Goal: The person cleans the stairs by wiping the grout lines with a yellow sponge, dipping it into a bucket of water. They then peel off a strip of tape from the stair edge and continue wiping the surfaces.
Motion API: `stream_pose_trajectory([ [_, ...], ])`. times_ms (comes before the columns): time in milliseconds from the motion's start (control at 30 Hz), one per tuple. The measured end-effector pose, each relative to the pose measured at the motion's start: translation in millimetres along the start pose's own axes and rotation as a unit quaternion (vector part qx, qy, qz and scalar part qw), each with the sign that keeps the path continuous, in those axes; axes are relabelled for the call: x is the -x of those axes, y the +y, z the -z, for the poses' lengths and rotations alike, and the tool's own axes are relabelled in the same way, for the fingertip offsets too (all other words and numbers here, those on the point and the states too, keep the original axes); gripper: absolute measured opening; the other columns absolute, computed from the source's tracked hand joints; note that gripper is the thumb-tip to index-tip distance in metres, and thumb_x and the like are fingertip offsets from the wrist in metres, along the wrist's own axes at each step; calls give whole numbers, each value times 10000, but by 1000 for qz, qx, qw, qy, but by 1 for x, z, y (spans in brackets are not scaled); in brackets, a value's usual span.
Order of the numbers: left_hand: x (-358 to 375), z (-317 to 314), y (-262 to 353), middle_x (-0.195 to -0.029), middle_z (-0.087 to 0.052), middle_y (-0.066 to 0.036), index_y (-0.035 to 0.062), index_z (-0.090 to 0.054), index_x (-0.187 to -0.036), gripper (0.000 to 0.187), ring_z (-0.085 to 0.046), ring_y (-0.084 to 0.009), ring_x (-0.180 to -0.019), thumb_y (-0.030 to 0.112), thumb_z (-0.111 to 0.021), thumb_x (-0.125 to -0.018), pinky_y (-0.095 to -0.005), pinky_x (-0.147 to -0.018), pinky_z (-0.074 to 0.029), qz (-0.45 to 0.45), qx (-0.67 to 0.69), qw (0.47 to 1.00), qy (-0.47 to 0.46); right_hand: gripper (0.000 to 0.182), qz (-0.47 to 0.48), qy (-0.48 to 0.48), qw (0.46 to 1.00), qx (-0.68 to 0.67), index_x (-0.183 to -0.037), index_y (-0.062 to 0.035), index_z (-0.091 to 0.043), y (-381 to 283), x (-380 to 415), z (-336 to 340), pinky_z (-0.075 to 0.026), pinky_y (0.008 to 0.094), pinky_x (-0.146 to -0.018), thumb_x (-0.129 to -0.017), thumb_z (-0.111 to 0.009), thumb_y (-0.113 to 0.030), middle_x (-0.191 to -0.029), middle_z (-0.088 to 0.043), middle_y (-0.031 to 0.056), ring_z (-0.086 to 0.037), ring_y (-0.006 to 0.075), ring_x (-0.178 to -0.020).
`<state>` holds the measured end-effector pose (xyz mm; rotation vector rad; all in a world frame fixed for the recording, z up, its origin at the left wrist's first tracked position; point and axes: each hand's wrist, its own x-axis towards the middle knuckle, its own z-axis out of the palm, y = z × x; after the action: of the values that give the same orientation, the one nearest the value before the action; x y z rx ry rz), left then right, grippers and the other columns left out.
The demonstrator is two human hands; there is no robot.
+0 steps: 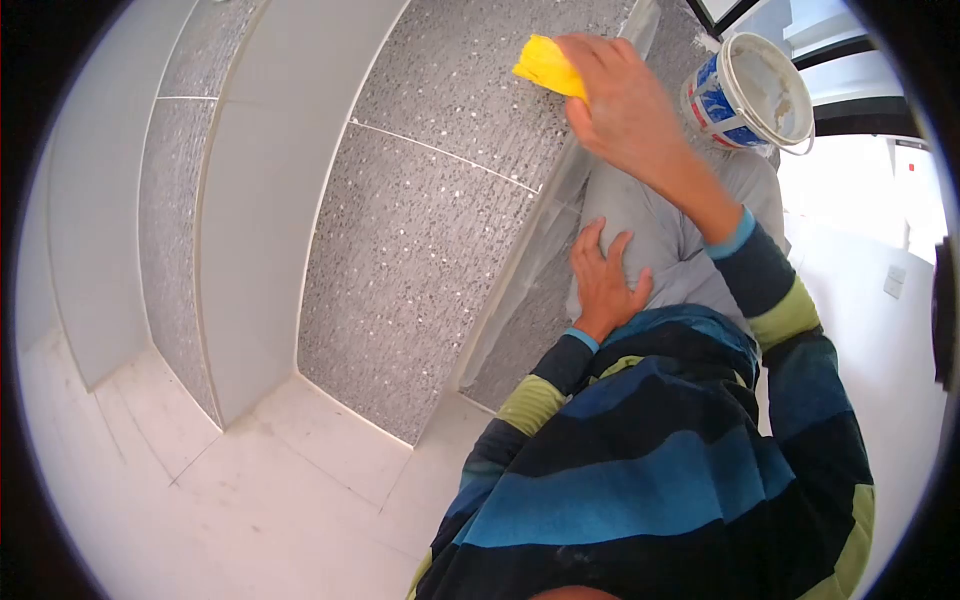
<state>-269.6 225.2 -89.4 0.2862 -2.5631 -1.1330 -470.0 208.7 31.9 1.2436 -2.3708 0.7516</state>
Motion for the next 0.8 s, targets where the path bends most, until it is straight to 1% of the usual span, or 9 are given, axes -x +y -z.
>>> stream_pose_trajectory([
  [200, 9, -11, -4, -1351, -338, -253, 84, -478, -1234, 610, -320, -427, -1231, 327, -687, -715, -540, -1008, -247, 38, 1, 999, -9, 302, 67, -98, 987, 109, -968, 24, -590, -81, 60, -25, -479, 343, -722, -698, -602, -110, -873, -595, 116, -562, 234, -837],
  [333, 1, 4, 6, -1389, -319, -232, 97, -470, -1257, 624, -293, -423, -1267, 352, -698, -734, -545, -1031, -228, 25, -2, 1000, -15, 312, 26, -154, 982, -107, -1008, 36, -572, -117, 81, 0, -482, 350, -709, -729, -583, -103, -874, -591, 137, -562, 248, -835],
  [400, 7, -1, 0, -1398, -310, -229, 100, -468, -1266, 633, -282, -419, -1280, 360, -702, -738, -541, -1047, -216, 26, 24, 999, -24, 313, 16, -176, 965, -195, -1023, 39, -563, -112, 73, 10, -483, 356, -706, -741, -578, -96, -870, -587, 152, -562, 266, -835],
  [467, 13, -2, -3, -1407, -302, -225, 104, -466, -1275, 643, -271, -414, -1293, 369, -706, -742, -538, -1063, -204, 40, 47, 998, -27, 312, -61, -64, 993, -79, -1066, 26, -551, -87, 51, 18, -486, 385, -715, -771, -558, -78, -845, -593, 169, -557, 313, -832],
  [533, 9, 0, -2, -1496, -193, -209, 86, -336, -1415, 727, -150, -367, -1389, 368, -651, -824, -472, -1127, -146, 80, -4, 990, -120, 328, -86, -114, 987, -73, -1091, 16, -548, -59, 47, -14, -485, 404, -717, -778, -555, -80, -837, -597, 179, -561, 332, -822],
  [600, 20, -8, -3, -1429, -257, -225, 91, -404, -1347, 685, -218, -392, -1329, 368, -677, -783, -501, -1091, -182, 48, 9, 996, -70, 344, -112, -151, 981, -55, -1117, 6, -545, -66, 55, -18, -485, 424, -719, -785, -552, -82, -828, -602, 190, -566, 351, -813],
  [700, 6, -3, -2, -1358, -320, -247, 89, -477, -1263, 619, -288, -423, -1264, 347, -691, -742, -528, -1046, -226, 14, 35, 999, -16, 396, -90, -257, 913, -304, -1186, -3, -547, -105, 73, 2, -488, 443, -793, -799, -549, -89, -996, -635, 193, -593, 367, -923],
  [767, 3, -1, -1, -1354, -318, -253, 83, -481, -1247, 595, -291, -429, -1258, 325, -679, -741, -525, -1037, -235, 15, 43, 999, -15, 441, -74, -41, 945, -317, -1250, -26, -516, -90, 53, -4, -475, 436, -848, -821, -557, -121, -1017, -630, 218, -584, 390, -983],
  [800, 4, -1, 1, -1352, -318, -252, 81, -484, -1232, 575, -296, -429, -1252, 309, -670, -738, -521, -1028, -245, 14, 20, 1000, -6, 474, -93, -151, 924, -337, -1275, -30, -497, -65, 29, -1, -459, 432, -886, -817, -570, -130, -1070, -615, 220, -570, 395, -1020],
])
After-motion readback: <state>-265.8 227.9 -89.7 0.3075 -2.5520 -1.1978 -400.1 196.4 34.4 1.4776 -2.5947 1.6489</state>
